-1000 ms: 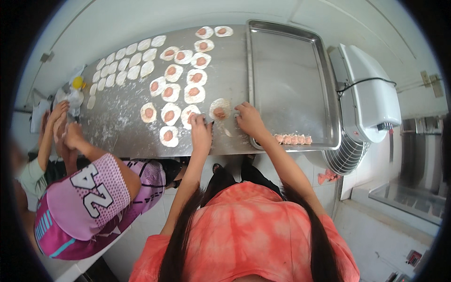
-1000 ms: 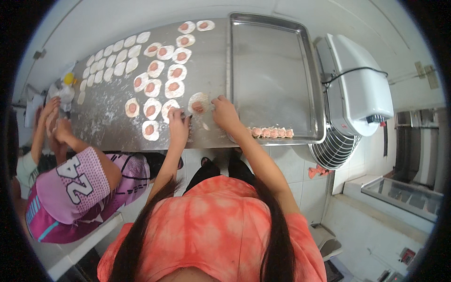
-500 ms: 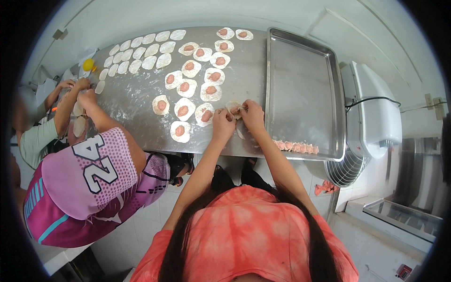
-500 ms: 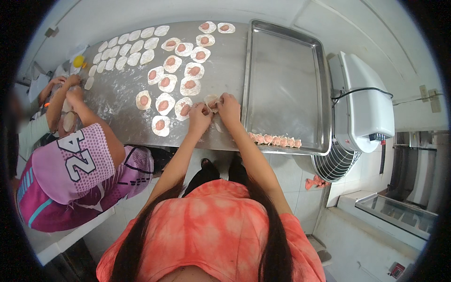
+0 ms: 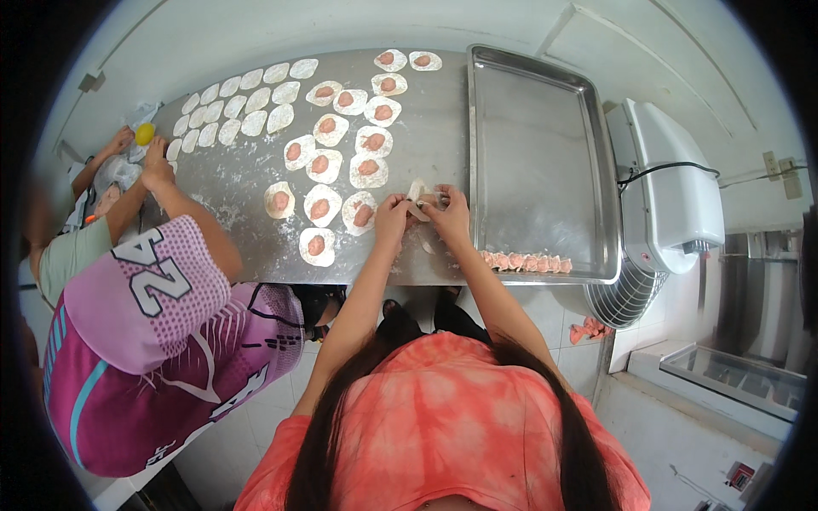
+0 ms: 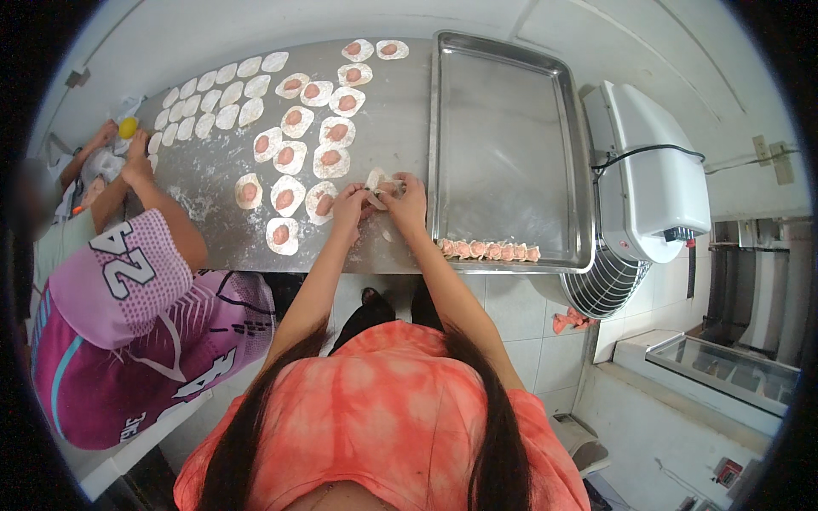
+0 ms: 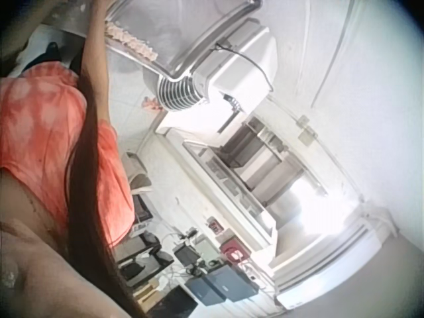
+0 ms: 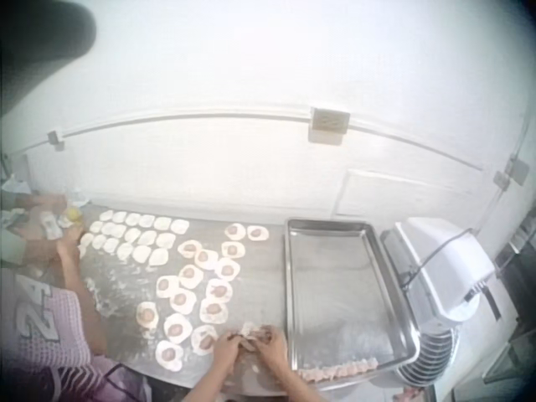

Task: The person prepares dumplings by placing filling onto dough circles, folding them, and arranging them on a metal tray. They also brush a tray with liquid using a brush. Another person works alongside, performing similar tasks.

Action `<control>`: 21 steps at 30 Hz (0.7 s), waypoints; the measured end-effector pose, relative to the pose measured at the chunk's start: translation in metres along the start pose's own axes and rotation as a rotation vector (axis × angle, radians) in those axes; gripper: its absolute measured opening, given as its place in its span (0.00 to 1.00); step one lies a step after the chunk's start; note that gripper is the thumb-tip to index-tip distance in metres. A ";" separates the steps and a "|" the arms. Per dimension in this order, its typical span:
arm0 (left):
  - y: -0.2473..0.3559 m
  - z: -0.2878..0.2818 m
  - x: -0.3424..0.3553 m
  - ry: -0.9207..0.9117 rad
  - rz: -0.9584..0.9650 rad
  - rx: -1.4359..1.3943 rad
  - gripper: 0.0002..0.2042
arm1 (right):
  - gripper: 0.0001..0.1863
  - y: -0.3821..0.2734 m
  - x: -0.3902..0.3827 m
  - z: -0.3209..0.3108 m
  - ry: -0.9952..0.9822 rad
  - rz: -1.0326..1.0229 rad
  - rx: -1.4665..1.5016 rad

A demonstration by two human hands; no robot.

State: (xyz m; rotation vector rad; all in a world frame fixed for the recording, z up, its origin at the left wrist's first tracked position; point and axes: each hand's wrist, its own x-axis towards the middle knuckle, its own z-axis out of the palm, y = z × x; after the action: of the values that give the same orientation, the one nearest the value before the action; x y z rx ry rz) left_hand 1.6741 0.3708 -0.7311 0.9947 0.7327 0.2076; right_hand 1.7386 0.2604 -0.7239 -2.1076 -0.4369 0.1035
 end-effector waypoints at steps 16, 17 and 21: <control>-0.004 -0.007 -0.017 0.182 0.536 0.671 0.08 | 0.22 -0.012 -0.023 -0.008 -0.112 -0.210 -0.288; -0.003 -0.010 -0.018 0.179 0.544 0.683 0.07 | 0.21 -0.007 -0.021 -0.006 -0.125 -0.193 -0.250; -0.003 -0.018 -0.018 0.181 0.188 0.194 0.05 | 0.20 0.006 -0.007 -0.005 -0.176 -0.008 0.009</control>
State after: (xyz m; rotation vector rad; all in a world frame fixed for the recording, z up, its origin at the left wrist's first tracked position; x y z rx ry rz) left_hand 1.6488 0.3731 -0.7311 1.2422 0.8358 0.3997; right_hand 1.7352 0.2515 -0.7270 -2.0958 -0.5488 0.2877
